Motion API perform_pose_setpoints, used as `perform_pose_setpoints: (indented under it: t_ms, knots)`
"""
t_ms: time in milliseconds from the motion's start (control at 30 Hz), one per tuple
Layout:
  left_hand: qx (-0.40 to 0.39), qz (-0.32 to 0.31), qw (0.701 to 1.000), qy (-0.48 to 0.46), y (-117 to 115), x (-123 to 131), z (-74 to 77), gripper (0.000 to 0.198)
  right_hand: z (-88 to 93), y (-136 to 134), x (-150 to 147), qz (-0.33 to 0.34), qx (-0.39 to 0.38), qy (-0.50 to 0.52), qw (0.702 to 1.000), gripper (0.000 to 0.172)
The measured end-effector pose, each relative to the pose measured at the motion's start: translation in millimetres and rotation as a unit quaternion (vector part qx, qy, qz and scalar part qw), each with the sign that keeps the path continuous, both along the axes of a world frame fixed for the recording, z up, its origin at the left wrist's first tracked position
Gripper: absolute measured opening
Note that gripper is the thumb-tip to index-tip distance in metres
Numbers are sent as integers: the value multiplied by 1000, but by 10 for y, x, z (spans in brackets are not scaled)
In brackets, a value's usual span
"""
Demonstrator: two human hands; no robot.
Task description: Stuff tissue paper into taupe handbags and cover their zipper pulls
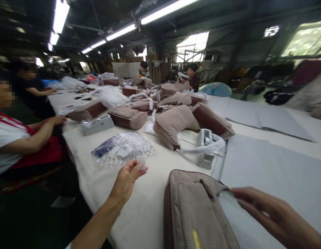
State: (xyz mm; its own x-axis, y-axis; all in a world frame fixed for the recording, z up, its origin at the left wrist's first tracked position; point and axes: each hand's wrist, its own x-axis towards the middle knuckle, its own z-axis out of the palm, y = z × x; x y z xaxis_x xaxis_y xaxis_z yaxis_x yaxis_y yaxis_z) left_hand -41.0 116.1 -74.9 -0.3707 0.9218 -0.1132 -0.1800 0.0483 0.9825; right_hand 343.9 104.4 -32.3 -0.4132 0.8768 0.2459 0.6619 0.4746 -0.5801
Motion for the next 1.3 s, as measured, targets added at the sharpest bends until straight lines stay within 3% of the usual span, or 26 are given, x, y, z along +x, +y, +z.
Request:
perform_pose_setpoints:
  t_ms: [67, 133, 233, 333, 400, 500, 667, 833, 1100, 1300]
  knots:
    - [-18, -55, 998, -20, -110, 253, 72, 29, 77, 116, -52, 35, -88, -11, 995, 25]
    - [-36, -115, 993, -9, -189, 449, 156, 28, 90, 264, -142, 53, -122, -9, 991, 26]
    - [-39, -209, 975, 60, -257, 662, 308, 31, 29, 438, -253, 103, -97, -1, 990, 28]
    - [-36, -286, 949, 126, -275, 814, 445, 34, -44, 551, -332, 204, -53, 13, 978, 37]
    - [-40, -317, 936, 146, -271, 881, 497, 34, -72, 617, -398, 280, -62, 29, 958, 36]
    - [-40, -332, 932, 140, -272, 900, 504, 28, -101, 672, -512, 332, -93, 68, 936, 33]
    - [-55, -320, 928, 184, -380, 724, 458, 26, -190, 458, -596, 285, -121, 130, 942, 24]
    - [-8, -337, 878, 341, -529, 603, 519, 29, -275, 201, -588, 232, -42, 130, 963, 18]
    - [21, -362, 808, 464, -502, 752, 731, 20, -283, 231, -656, 232, -30, 116, 965, 18]
    - [-22, -370, 797, 476, -395, 899, 775, 13, -296, 208, -645, 227, -16, 112, 967, 21]
